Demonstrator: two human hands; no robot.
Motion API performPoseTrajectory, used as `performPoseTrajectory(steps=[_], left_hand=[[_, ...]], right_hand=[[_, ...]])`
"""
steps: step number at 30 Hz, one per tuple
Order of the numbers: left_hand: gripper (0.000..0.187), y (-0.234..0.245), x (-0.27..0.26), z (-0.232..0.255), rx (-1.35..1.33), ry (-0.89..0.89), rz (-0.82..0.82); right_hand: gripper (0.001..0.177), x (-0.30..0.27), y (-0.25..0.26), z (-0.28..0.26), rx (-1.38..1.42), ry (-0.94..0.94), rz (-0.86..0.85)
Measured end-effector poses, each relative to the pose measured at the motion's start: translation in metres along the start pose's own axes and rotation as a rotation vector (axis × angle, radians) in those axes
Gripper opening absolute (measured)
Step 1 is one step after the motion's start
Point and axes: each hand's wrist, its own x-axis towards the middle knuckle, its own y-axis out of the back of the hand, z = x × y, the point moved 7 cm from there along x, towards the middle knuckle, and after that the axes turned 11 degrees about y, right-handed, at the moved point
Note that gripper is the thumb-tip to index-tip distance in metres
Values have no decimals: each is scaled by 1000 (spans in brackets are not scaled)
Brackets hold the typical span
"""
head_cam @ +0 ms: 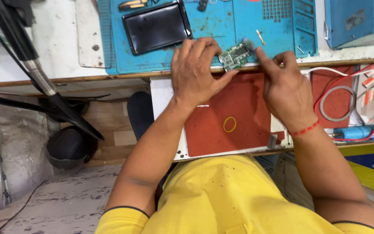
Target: The person cleans a small circuit board by repeatedly rubbing its surface with a purple pen-like tool. The person holds the board steady with the left hand while scrubbing with the right hand, occasionally repositioning the board on the red mat.
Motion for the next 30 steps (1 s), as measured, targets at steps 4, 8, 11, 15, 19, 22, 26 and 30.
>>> performPoseTrajectory(steps=[4, 8, 11, 15, 19, 22, 26, 30], left_hand=[[50, 4, 7, 3, 24, -1, 3], [52, -1, -5, 3, 0, 3, -26], [51, -1, 6, 0, 20, 13, -17], [52, 0, -3, 6, 39, -3, 26], [53, 1, -3, 4, 19, -10, 40], [49, -1, -1, 4, 30, -4, 30], [49, -3, -2, 4, 31, -1, 13], [52, 2, 1, 8, 45, -7, 36]], right_hand=[[49, 1, -3, -16, 182, 106, -13], [50, -14, -5, -3, 175, 23, -108], [52, 16, -10, 6, 151, 70, -39], [60, 16, -21, -7, 179, 167, -96], [50, 2, -3, -10, 139, 111, -20], [50, -1, 2, -6, 128, 84, -4], [50, 2, -3, 4, 94, 30, -12], [54, 6, -6, -13, 102, 156, -65]])
